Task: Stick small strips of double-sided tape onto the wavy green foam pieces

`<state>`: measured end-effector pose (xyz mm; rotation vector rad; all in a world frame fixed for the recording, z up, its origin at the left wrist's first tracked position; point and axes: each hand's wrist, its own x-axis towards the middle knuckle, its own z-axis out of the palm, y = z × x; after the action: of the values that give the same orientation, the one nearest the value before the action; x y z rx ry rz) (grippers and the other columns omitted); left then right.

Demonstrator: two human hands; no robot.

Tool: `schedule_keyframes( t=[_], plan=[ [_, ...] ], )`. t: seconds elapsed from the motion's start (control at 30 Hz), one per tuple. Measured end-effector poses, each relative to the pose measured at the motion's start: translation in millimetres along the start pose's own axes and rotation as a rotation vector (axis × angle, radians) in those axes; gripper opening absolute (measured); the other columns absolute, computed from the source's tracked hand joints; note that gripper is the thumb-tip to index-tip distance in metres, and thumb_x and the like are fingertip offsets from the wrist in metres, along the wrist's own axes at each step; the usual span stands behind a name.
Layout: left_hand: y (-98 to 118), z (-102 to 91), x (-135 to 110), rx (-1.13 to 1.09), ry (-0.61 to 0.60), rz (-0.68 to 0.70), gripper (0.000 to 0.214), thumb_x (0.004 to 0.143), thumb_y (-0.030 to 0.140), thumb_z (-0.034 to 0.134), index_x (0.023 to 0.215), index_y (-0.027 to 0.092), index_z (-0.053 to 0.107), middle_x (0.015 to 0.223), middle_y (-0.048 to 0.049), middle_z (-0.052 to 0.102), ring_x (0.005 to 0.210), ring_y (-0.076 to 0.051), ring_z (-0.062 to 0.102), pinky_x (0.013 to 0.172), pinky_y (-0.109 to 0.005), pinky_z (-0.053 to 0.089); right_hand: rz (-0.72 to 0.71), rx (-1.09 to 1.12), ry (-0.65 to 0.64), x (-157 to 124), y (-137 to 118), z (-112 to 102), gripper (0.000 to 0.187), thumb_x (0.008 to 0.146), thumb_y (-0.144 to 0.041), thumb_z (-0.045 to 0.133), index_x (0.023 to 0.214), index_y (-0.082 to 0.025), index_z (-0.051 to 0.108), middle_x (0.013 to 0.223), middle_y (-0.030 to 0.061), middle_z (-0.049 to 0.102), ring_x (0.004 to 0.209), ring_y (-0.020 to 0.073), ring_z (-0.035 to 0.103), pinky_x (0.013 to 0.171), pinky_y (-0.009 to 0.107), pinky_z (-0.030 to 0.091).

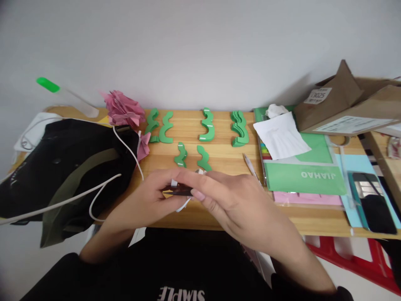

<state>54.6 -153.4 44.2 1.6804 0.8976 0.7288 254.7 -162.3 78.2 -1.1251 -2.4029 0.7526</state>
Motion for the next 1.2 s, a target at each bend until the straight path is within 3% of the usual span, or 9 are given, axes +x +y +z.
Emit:
schedule_keyframes(
  t=[0.4, 0.73, 0.8, 0.97, 1.1, 1.2],
  plan=[
    [1, -5.0, 0, 0.035, -0.043, 0.033, 0.010, 0.079, 0.009, 0.057, 0.083, 0.018, 0.060, 0.073, 0.0040, 0.058, 0.066, -0.010, 0.055, 0.063, -0.022, 0.045, -0.018, 0.037, -0.044, 2, 1, -4, 0.039, 0.100, -0.026, 0.038, 0.135, -0.027, 0.054, 0.090, 0.0016, 0.074, 0.066, 0.0145, 0.066, 0.059, 0.025, 0.050],
    [1, -5.4, 2, -0.070, -0.023, -0.009, 0.013, 0.077, 0.011, 0.059, 0.084, 0.020, 0.065, 0.069, 0.0043, 0.058, 0.060, -0.011, 0.053, 0.056, -0.022, 0.043, 0.039, 0.166, -0.080, 0, 5, -7, 0.040, 0.099, -0.031, 0.039, 0.137, -0.028, 0.053, 0.060, -0.0039, 0.060, 0.046, 0.0126, 0.051, 0.049, 0.025, 0.043],
    [-1, -5.3, 2, -0.128, -0.014, -0.064, 0.014, 0.079, 0.014, 0.059, 0.090, 0.020, 0.066, 0.070, 0.0035, 0.060, 0.060, -0.011, 0.054, 0.055, -0.022, 0.044, 0.116, 0.268, 0.007, -6, 9, -5, 0.039, 0.099, -0.034, 0.039, 0.136, -0.030, 0.052, 0.062, -0.0030, 0.057, 0.050, 0.0134, 0.052, 0.050, 0.026, 0.044],
    [-7, -5.6, -1, -0.400, 0.032, -0.200, 0.017, 0.082, 0.021, 0.064, 0.099, 0.018, 0.063, 0.074, 0.0006, 0.062, 0.061, -0.011, 0.059, 0.054, -0.022, 0.049, 0.375, 0.384, 0.389, -19, 22, 9, 0.027, 0.099, -0.037, 0.041, 0.114, -0.030, 0.063, 0.070, -0.0006, 0.057, 0.062, 0.0143, 0.055, 0.056, 0.025, 0.047],
    [-8, -4.4, 0, -0.486, 0.109, -0.172, 0.020, 0.080, 0.019, 0.068, 0.099, 0.016, 0.063, 0.076, -0.0003, 0.062, 0.065, -0.011, 0.062, 0.057, -0.021, 0.051, 0.385, 0.261, 0.433, -18, 24, 16, 0.024, 0.096, -0.038, 0.047, 0.090, -0.023, 0.065, 0.068, -0.0010, 0.060, 0.060, 0.0122, 0.056, 0.055, 0.023, 0.045],
    [-4, -4.1, 1, -0.489, 0.130, -0.173, 0.019, 0.080, 0.019, 0.067, 0.099, 0.016, 0.063, 0.076, -0.0004, 0.064, 0.061, -0.010, 0.061, 0.056, -0.021, 0.051, 0.347, 0.166, 0.412, -14, 20, 15, 0.025, 0.095, -0.038, 0.050, 0.083, -0.021, 0.065, 0.063, -0.0018, 0.059, 0.057, 0.0110, 0.056, 0.054, 0.022, 0.043]
  ],
)
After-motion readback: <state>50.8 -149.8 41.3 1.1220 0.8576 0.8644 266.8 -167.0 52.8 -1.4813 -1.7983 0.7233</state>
